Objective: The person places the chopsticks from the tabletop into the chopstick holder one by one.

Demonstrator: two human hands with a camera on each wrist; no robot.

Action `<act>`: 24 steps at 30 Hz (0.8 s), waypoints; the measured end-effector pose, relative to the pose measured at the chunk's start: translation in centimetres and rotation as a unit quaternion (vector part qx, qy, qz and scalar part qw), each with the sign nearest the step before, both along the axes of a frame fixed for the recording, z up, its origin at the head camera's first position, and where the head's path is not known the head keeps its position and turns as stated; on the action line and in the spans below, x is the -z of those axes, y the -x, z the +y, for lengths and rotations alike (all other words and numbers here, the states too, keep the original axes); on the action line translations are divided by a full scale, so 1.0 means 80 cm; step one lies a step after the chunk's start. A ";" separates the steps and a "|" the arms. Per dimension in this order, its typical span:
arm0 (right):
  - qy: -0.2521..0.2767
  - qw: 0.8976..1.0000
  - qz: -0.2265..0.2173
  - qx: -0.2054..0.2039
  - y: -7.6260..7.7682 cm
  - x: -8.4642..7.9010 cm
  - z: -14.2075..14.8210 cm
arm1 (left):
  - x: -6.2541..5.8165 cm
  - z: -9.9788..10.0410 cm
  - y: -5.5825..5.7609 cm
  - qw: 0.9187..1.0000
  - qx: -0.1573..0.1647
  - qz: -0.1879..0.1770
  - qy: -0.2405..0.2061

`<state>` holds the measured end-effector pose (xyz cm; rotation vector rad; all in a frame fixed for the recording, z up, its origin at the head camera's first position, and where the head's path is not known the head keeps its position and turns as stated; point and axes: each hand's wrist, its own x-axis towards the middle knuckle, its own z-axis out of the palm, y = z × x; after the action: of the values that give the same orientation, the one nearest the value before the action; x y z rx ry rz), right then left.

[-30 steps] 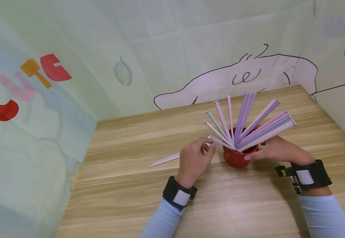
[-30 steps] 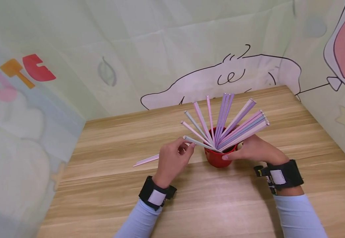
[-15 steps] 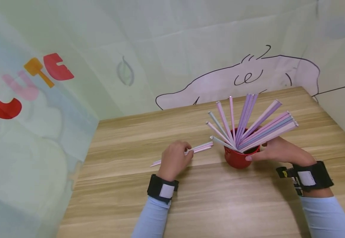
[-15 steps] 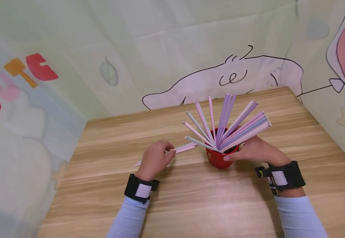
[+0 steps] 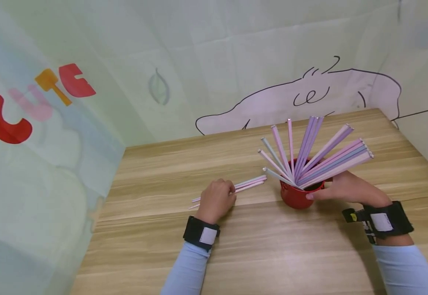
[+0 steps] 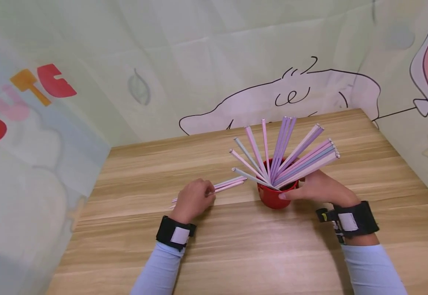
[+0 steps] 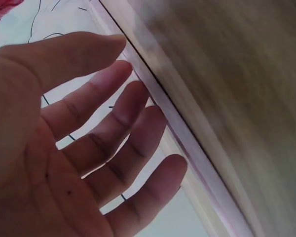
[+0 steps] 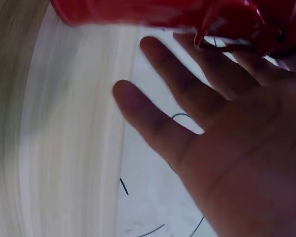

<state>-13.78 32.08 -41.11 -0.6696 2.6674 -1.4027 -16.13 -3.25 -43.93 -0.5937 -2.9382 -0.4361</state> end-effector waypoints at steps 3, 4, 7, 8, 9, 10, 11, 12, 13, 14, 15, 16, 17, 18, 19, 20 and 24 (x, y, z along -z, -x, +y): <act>0.015 1.000 0.006 0.012 0.003 0.002 -0.005 | 0.001 0.001 0.000 1.000 0.008 -0.017 0.007; 0.022 1.000 0.011 0.014 0.004 0.003 -0.007 | 0.001 0.002 0.000 1.000 0.011 -0.024 0.008; 0.039 0.999 0.026 0.011 0.007 0.005 -0.011 | 0.000 0.003 0.000 0.999 0.023 -0.043 0.006; 0.042 0.999 0.028 0.010 0.008 0.005 -0.012 | 0.000 0.003 -0.001 0.998 0.028 -0.047 0.005; 0.045 0.999 0.030 0.007 0.008 0.006 -0.012 | -0.001 0.003 -0.001 0.998 0.033 -0.052 0.005; 0.046 0.999 0.029 0.003 0.008 0.006 -0.013 | -0.003 0.003 -0.002 0.998 0.038 -0.055 0.007; 0.045 0.999 0.026 0.003 0.008 0.007 -0.013 | -0.004 0.002 -0.003 0.997 0.044 -0.058 0.008; 0.043 0.999 0.026 0.002 0.007 0.007 -0.013 | -0.005 0.002 -0.004 0.997 0.052 -0.062 0.010; 0.038 0.999 0.028 0.001 0.006 0.008 -0.012 | -0.007 0.002 -0.006 0.996 0.061 -0.065 0.012; 0.035 0.999 0.032 0.000 0.005 0.008 -0.011 | -0.009 0.003 -0.007 0.995 0.070 -0.069 0.013; 0.033 0.999 0.037 -0.004 0.004 0.009 -0.009 | -0.011 0.004 -0.009 0.994 0.080 -0.074 0.012; 0.030 0.999 0.040 -0.007 0.003 0.010 -0.008 | -0.014 0.005 -0.010 0.993 0.091 -0.081 0.010; 0.026 0.999 0.043 -0.007 0.001 0.009 -0.006 | -0.017 0.006 -0.012 0.991 0.101 -0.088 0.005; 0.025 0.999 0.045 -0.010 0.001 0.010 -0.004 | -0.021 0.007 -0.013 0.989 0.110 -0.096 0.001; 0.025 0.998 0.049 -0.015 0.001 0.010 -0.002 | -0.025 0.008 -0.014 0.988 0.117 -0.104 -0.007; 0.029 0.998 0.051 -0.023 0.001 0.010 -0.001 | -0.030 0.008 -0.016 0.986 0.124 -0.111 -0.018; 0.044 0.995 0.073 -0.055 0.004 0.010 0.005 | -0.055 0.010 -0.026 0.978 0.142 -0.123 -0.093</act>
<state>-14.07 32.44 -41.89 -0.9468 2.6402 -1.5038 -14.08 -2.49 -39.52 -1.0037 -2.9961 -0.8610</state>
